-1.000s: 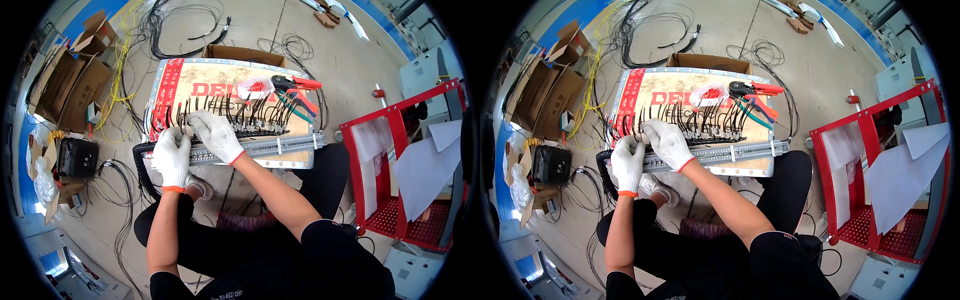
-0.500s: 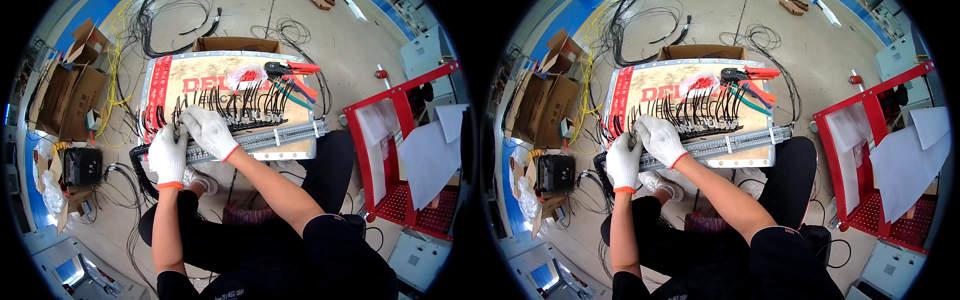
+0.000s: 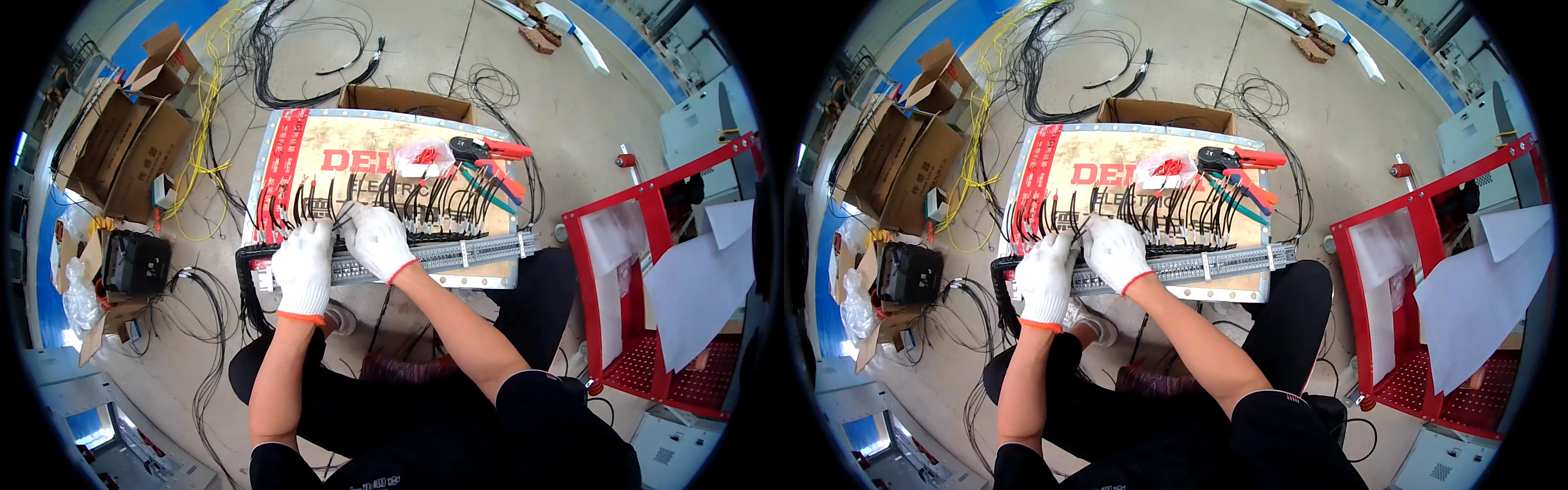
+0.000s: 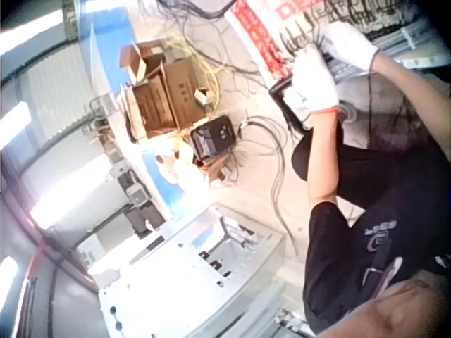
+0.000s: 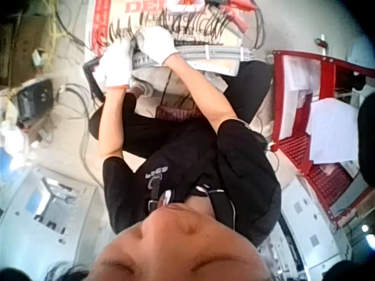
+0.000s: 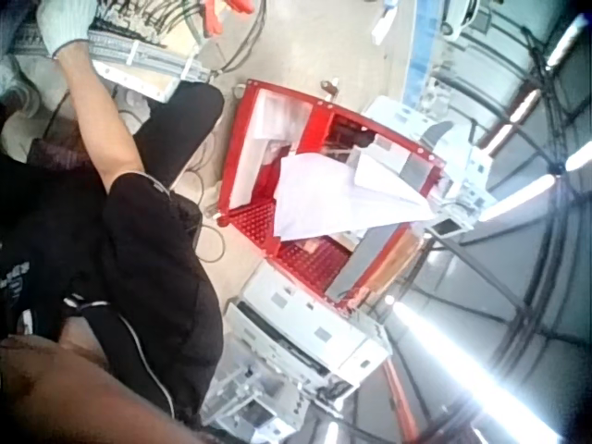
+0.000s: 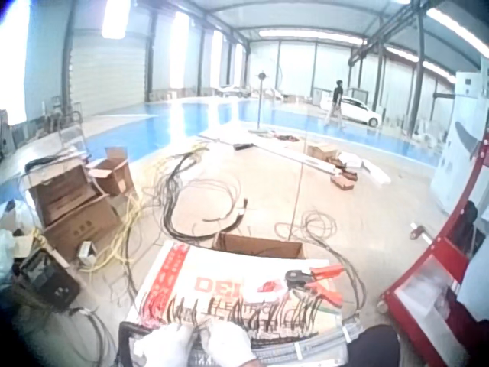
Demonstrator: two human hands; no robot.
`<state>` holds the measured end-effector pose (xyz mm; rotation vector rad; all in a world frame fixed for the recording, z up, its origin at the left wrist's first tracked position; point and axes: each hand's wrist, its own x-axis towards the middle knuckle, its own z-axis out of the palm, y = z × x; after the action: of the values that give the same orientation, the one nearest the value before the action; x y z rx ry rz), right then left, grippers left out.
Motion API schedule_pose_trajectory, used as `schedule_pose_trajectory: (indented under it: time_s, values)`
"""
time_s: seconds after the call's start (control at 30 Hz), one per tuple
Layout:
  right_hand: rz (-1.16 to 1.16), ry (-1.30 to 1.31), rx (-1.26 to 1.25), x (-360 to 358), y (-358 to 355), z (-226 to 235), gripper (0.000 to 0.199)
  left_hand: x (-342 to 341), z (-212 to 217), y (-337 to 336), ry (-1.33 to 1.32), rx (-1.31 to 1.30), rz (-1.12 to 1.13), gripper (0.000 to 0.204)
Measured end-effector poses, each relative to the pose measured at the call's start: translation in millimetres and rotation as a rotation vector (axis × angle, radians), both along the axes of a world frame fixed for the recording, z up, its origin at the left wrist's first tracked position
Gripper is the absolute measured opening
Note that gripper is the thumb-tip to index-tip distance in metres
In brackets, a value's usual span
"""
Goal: The person sits on the floor and connects black wires to a DIN rail terminal block using pliers and wire strippers. They strip wire ends, insert them into terminals, and tighten connections repeatedly.
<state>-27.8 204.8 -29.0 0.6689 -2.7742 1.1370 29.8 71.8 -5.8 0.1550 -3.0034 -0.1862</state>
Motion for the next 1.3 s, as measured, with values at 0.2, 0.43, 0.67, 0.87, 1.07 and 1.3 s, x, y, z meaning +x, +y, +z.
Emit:
schedule_pose_trajectory:
  time_s: [0.2,0.43,0.67,0.87,1.07,1.3]
  values:
    - [0.019,0.06,-0.037,-3,-2,-5,0.017,0,3,0,0.168,0.12,0.004,0.013]
    - [0.03,0.013,-0.022,-1,-2,-1,0.016,2,8,-9,0.312,0.827,0.046,0.019]
    - [0.073,0.018,-0.07,0,-1,0,0.015,2,9,-11,0.178,1.253,0.034,0.015]
    - [0.047,-0.18,-0.352,9,6,32,0.018,1,11,-16,0.048,1.625,-0.014,0.033]
    - [0.406,0.201,-0.179,-16,4,71,0.028,-2,-3,-18,0.048,1.719,0.039,0.032]
    - [0.744,0.362,0.489,-63,4,98,0.043,-2,9,-23,0.003,1.749,-0.03,0.022]
